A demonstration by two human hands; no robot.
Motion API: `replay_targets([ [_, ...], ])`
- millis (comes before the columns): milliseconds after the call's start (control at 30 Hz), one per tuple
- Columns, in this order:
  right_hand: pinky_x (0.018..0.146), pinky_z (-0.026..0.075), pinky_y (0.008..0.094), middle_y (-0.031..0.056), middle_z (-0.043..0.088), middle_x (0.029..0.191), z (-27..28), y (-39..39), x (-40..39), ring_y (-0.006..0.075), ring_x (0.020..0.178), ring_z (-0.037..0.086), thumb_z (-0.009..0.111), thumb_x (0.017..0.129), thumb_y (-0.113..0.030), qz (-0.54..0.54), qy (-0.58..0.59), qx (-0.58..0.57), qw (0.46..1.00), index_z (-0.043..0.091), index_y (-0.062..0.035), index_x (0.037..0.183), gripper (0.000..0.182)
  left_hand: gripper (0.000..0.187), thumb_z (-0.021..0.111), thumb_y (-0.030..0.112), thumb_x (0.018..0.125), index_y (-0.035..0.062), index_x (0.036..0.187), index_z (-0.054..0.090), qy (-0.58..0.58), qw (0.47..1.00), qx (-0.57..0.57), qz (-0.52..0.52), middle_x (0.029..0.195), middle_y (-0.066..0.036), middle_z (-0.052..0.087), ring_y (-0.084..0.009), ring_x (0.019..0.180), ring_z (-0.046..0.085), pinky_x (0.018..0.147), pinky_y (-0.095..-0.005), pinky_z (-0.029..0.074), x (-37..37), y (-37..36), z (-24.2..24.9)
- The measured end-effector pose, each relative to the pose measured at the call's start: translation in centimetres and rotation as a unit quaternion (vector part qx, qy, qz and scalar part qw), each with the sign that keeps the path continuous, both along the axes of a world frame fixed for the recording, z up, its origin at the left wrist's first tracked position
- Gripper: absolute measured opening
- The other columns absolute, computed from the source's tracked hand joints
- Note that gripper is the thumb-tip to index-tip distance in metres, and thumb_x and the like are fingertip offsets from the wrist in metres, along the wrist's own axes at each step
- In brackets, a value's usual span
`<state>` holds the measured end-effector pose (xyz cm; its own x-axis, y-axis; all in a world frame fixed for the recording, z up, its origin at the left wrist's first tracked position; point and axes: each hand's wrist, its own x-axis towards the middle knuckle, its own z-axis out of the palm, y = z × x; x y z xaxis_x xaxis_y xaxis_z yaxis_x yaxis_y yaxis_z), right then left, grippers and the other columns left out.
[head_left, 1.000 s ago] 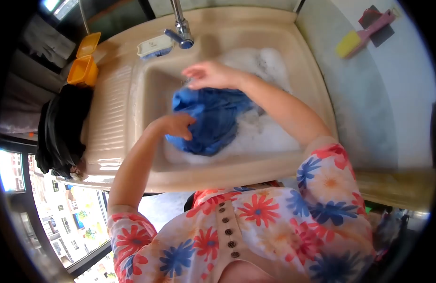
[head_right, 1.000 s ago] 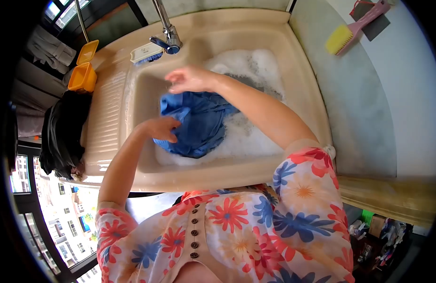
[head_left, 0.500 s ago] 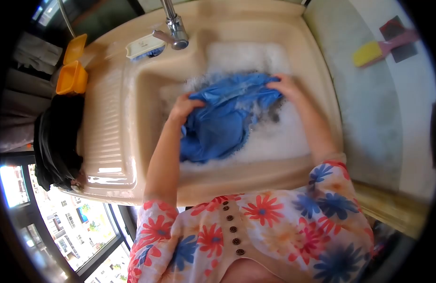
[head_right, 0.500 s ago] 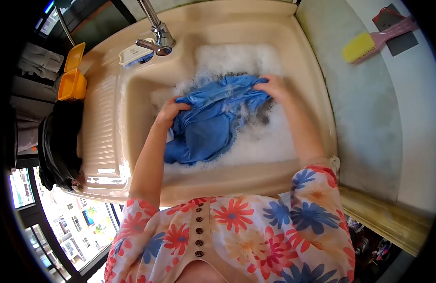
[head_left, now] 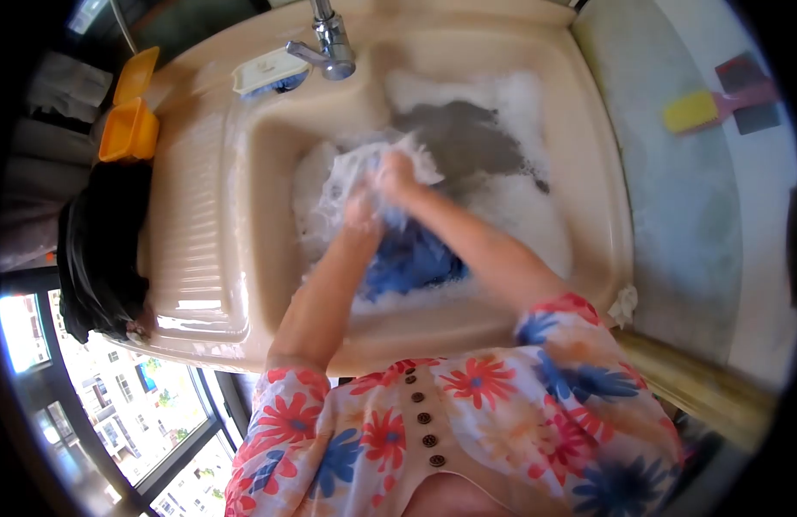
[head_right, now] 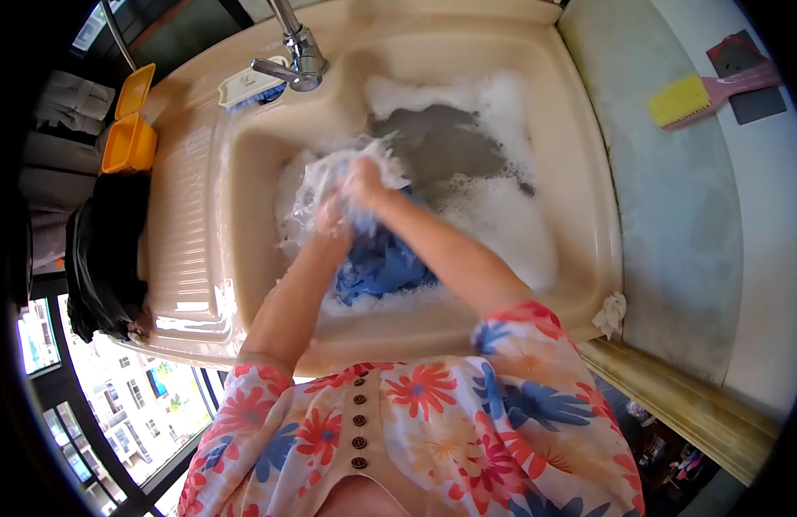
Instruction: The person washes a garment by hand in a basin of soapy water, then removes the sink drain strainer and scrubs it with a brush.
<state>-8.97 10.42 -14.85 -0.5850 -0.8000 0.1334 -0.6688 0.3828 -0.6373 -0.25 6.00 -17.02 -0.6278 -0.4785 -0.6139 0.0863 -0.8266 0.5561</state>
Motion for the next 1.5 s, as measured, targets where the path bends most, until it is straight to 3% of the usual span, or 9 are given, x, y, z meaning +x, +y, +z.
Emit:
replay_targets([
  [133, 0.057, 0.046, 0.0414, 0.0148, 0.056, 0.068, 2.7, 0.7, -0.2, 0.0333, 0.065, 0.057, 0.065, 0.063, -0.031, -0.084, 0.036, -0.011, 0.996, 0.059, -0.0081, 0.075, 0.027, 0.024, 0.047, 0.018, 0.082, 0.0026, 0.100, 0.053, -0.051, 0.998, 0.029, -0.031, 0.092, -0.009, 0.055, -0.0193, 0.087, 0.052, 0.078, -0.0326, 0.043, -2.0, -0.7, -0.9],
  [200, 0.057, 0.046, 0.0417, 0.0145, 0.056, 0.069, 5.0, 1.4, 3.7, 0.0338, 0.065, 0.057, 0.065, 0.063, -0.030, -0.042, 0.049, -0.076, 0.995, 0.058, -0.0083, 0.074, 0.026, 0.032, 0.048, 0.023, 0.081, 0.0025, 0.105, 0.051, 0.455, 0.877, 0.122, -0.099, 0.104, -0.010, 0.052, -0.0212, 0.092, 0.050, 0.084, -0.0348, 0.040, -0.5, -1.9, -6.3],
  [333, 0.065, 0.046, 0.0425, 0.0168, 0.058, 0.076, 2.4, 2.0, 1.5, 0.0356, 0.073, 0.056, 0.063, 0.065, -0.032, -0.093, -0.022, -0.033, 0.995, 0.059, -0.0069, 0.072, 0.026, 0.031, 0.045, 0.023, 0.082, 0.0001, 0.103, 0.051, -0.029, 0.999, -0.015, -0.038, 0.098, -0.012, 0.057, -0.0223, 0.088, 0.055, 0.078, -0.0345, 0.045, -1.1, -1.5, -0.1],
  [667, 0.079, 0.046, 0.0342, 0.0187, 0.060, 0.100, -3.0, 10.1, -14.2, 0.0261, 0.087, 0.060, 0.067, 0.066, -0.048, -0.190, -0.242, 0.026, 0.951, 0.054, 0.0053, 0.107, 0.068, 0.069, 0.068, 0.042, 0.069, -0.0072, 0.113, 0.048, -0.243, 0.916, -0.297, -0.117, 0.110, -0.017, 0.055, -0.0247, 0.105, 0.051, 0.090, -0.0333, 0.039, 0.3, -5.7, 0.9],
  [800, 0.071, 0.047, 0.0312, 0.0141, 0.062, 0.089, 0.2, 7.2, -8.8, 0.0205, 0.079, 0.060, 0.068, 0.065, -0.029, -0.065, -0.134, 0.127, 0.981, 0.058, 0.0030, 0.098, 0.047, 0.066, 0.070, 0.027, 0.066, -0.0061, 0.118, 0.044, -0.203, 0.869, -0.297, -0.340, 0.111, -0.020, 0.053, -0.0267, 0.105, 0.050, 0.090, -0.0322, 0.039, -0.4, -4.0, 0.8],
  [967, 0.074, 0.049, 0.0285, 0.0111, 0.062, 0.088, 3.6, 10.6, -13.7, 0.0167, 0.078, 0.060, 0.066, 0.070, -0.013, -0.099, -0.500, -0.073, 0.857, 0.055, 0.0027, 0.102, 0.037, 0.053, 0.063, 0.024, 0.076, -0.0022, 0.118, 0.046, -0.034, 0.986, -0.087, -0.136, 0.110, -0.014, 0.055, -0.0227, 0.102, 0.052, 0.090, -0.0325, 0.041, 2.0, -8.1, 1.8],
  [1167, 0.071, 0.047, 0.0380, 0.0107, 0.056, 0.087, 6.1, 2.0, 3.5, 0.0268, 0.084, 0.057, 0.070, 0.060, -0.038, 0.001, 0.076, -0.049, 0.996, 0.064, -0.0095, 0.080, 0.035, 0.041, 0.045, 0.038, 0.087, 0.0100, 0.117, 0.048, 0.301, 0.924, 0.113, -0.206, 0.111, -0.009, 0.054, -0.0211, 0.101, 0.052, 0.089, -0.0328, 0.041, -0.1, -6.1, -0.1],
  [1200, 0.072, 0.047, 0.0380, 0.0099, 0.057, 0.088, 7.1, 1.9, 5.6, 0.0255, 0.083, 0.058, 0.070, 0.061, -0.038, 0.028, 0.134, -0.121, 0.983, 0.064, -0.0100, 0.076, 0.032, 0.035, 0.046, 0.031, 0.087, 0.0087, 0.113, 0.051, 0.191, 0.972, -0.131, -0.046, 0.099, -0.010, 0.059, -0.0200, 0.088, 0.056, 0.081, -0.0313, 0.046, 0.0, -3.5, -0.8],
  [1500, 0.056, 0.042, 0.0362, 0.0124, 0.056, 0.072, 8.5, 10.2, -9.5, 0.0307, 0.061, 0.054, 0.070, 0.068, -0.028, -0.088, 0.091, -0.066, 0.990, 0.058, -0.0034, 0.067, 0.027, 0.017, 0.059, 0.010, 0.068, 0.0048, 0.083, 0.064, -0.126, 0.920, -0.347, -0.129, 0.075, -0.004, 0.061, -0.0132, 0.069, 0.055, 0.065, -0.0252, 0.044, 2.2, -10.3, 10.1],
])
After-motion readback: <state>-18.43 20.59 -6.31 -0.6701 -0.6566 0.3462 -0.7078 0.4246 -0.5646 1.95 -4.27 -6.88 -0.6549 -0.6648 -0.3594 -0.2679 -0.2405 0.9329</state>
